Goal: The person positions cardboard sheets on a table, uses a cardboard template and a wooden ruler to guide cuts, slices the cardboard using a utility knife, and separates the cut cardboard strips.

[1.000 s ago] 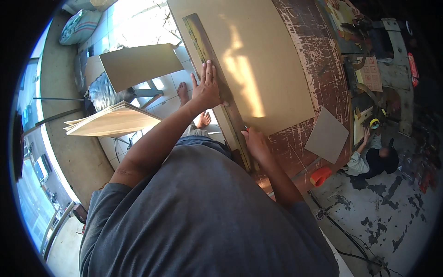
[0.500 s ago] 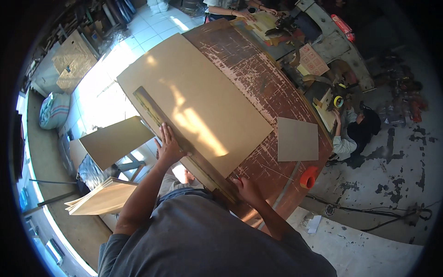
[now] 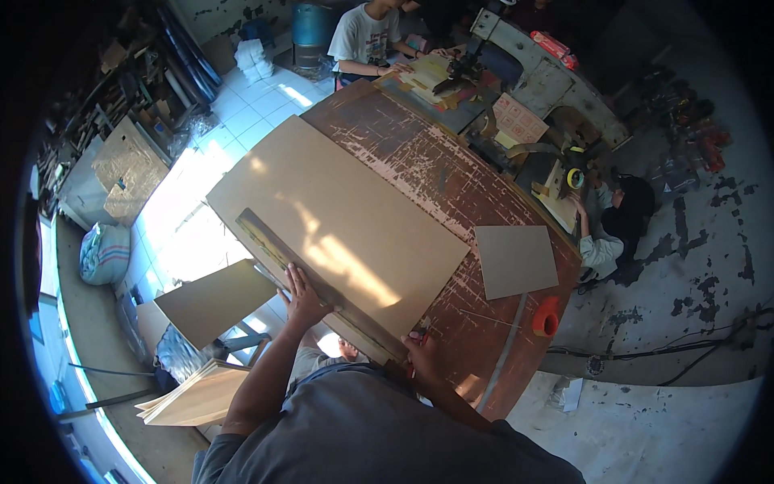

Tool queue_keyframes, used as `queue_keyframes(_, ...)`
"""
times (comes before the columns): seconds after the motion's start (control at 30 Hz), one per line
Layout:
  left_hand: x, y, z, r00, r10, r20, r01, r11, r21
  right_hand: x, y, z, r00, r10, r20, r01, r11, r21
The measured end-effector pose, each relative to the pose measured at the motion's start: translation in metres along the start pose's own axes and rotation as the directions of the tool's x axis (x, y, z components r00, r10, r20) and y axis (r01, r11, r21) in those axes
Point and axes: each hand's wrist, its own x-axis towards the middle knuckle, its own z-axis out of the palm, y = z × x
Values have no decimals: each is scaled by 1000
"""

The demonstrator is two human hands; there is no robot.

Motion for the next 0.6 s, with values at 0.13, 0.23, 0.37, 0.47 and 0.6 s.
queue_keyframes(0.13,4,6,-3,1000,3,18,-2,1000,-27,12,3,-10,1000,-10,14,10,999,33)
queue_keyframes(0.23,8,8,-6,1000,-3,20,3,1000,16,22,2,-14,996,5,88,-16,993,117)
queue_keyframes(0.37,14,3,1,999,-32,29,31,998,46,20,-13,1,994,52,98,-68,984,167)
queue_keyframes(0.47,12,5,1,999,-20,31,18,999,51,11,-25,9,989,94,118,-119,966,231)
queue_keyframes(0.6,11,1,4,999,-26,26,24,997,73,10,-27,-1,982,16,186,-67,960,273)
